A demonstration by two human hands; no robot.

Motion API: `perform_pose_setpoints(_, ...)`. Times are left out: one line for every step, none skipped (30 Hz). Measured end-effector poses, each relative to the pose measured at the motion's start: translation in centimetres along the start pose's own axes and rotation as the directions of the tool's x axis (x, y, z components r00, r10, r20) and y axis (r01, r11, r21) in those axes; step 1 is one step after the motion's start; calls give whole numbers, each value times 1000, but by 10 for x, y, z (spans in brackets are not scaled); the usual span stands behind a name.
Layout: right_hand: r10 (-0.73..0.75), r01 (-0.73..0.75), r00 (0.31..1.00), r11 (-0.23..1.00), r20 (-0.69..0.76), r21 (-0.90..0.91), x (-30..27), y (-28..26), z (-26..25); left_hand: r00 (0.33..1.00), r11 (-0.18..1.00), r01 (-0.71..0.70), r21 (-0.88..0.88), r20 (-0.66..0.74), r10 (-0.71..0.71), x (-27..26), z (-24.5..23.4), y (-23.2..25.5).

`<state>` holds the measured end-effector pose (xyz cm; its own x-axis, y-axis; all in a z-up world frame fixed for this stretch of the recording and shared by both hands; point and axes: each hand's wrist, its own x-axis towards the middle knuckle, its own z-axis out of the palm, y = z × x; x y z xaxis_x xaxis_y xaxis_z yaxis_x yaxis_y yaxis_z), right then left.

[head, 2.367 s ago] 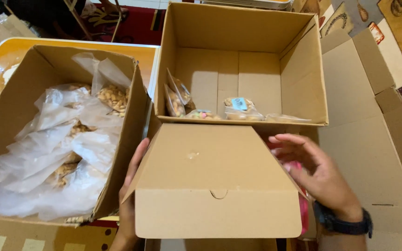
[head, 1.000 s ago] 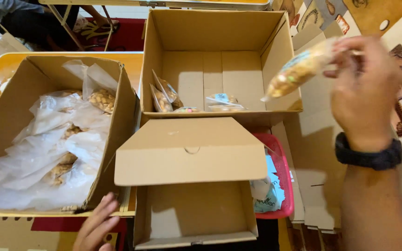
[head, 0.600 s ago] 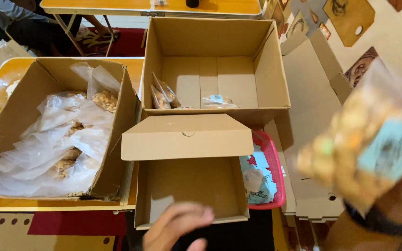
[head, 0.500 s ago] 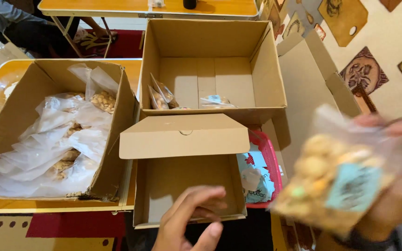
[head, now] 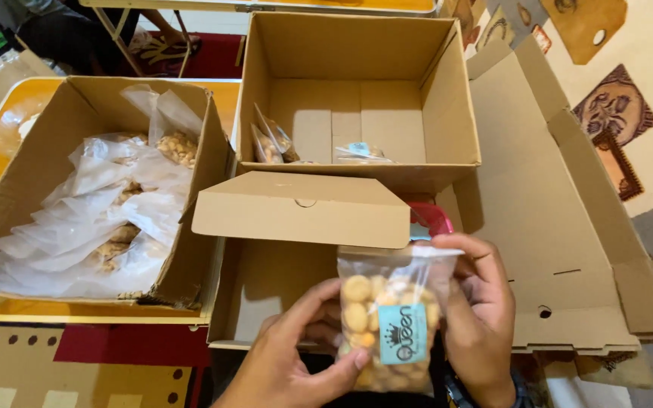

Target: Assembling a small cardboard box, filling it with three bags of snacks, and sealing the lid with a sticker.

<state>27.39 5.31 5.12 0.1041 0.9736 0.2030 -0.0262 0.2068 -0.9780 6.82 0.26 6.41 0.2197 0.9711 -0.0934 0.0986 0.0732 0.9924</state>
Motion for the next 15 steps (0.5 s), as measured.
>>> perform_pose_setpoints(16,-17,1000,999,-16,-52,1,3,1,1000,998,24,63,-16,-23,-2,-5,7)
perform_pose_setpoints(18,-19,1000,998,-10,-52,-2,8,1,999,998,27,61,-21,-25,-3,-7,4)
perform_pose_setpoints(18,-17,1000,998,10,-60,-5,13,2,997,992,25,123,-73,-16,-4,-9,0)
perform_pose_setpoints(16,-14,1000,998,26,-69,-7,18,2,993,982,25,186,-120,-3,-4,-11,-3)
perform_pose_setpoints(17,-14,999,997,30,-70,-10,25,0,992,982,26,185,-123,-4,-4,-15,-4)
perform_pose_setpoints(-51,57,997,988,50,-146,-14,32,-3,990,963,39,266,-138,-2,-5,-18,-5)
perform_pose_setpoints(-116,130,990,967,75,-220,-17,39,-5,988,937,54,346,-154,0,-5,-21,-7)
perform_pose_setpoints(-114,128,990,967,78,-220,-19,46,-7,988,937,56,344,-156,-2,-5,-23,-9)
perform_pose_setpoints(-260,294,949,934,178,-205,-20,52,-9,979,901,112,419,-204,-27,-4,-26,-12)
perform_pose_setpoints(-394,448,877,877,274,-173,-22,59,-11,966,856,172,487,-254,-49,-3,-28,-14)
perform_pose_setpoints(-390,444,879,879,276,-172,-22,64,-14,965,856,176,486,-256,-54,-1,-28,-18)
perform_pose_setpoints(-427,551,804,796,414,-250,-21,68,-17,967,830,140,540,-253,1,2,-28,-22)
perform_pose_setpoints(-434,654,715,693,548,-304,-20,72,-21,968,799,105,592,-246,56,5,-28,-26)
perform_pose_setpoints(-430,650,718,696,548,-305,-19,75,-21,968,799,109,591,-246,50,11,-27,-28)
perform_pose_setpoints(-434,687,683,654,587,-315,-19,78,-21,964,755,21,656,-213,158,17,-27,-29)
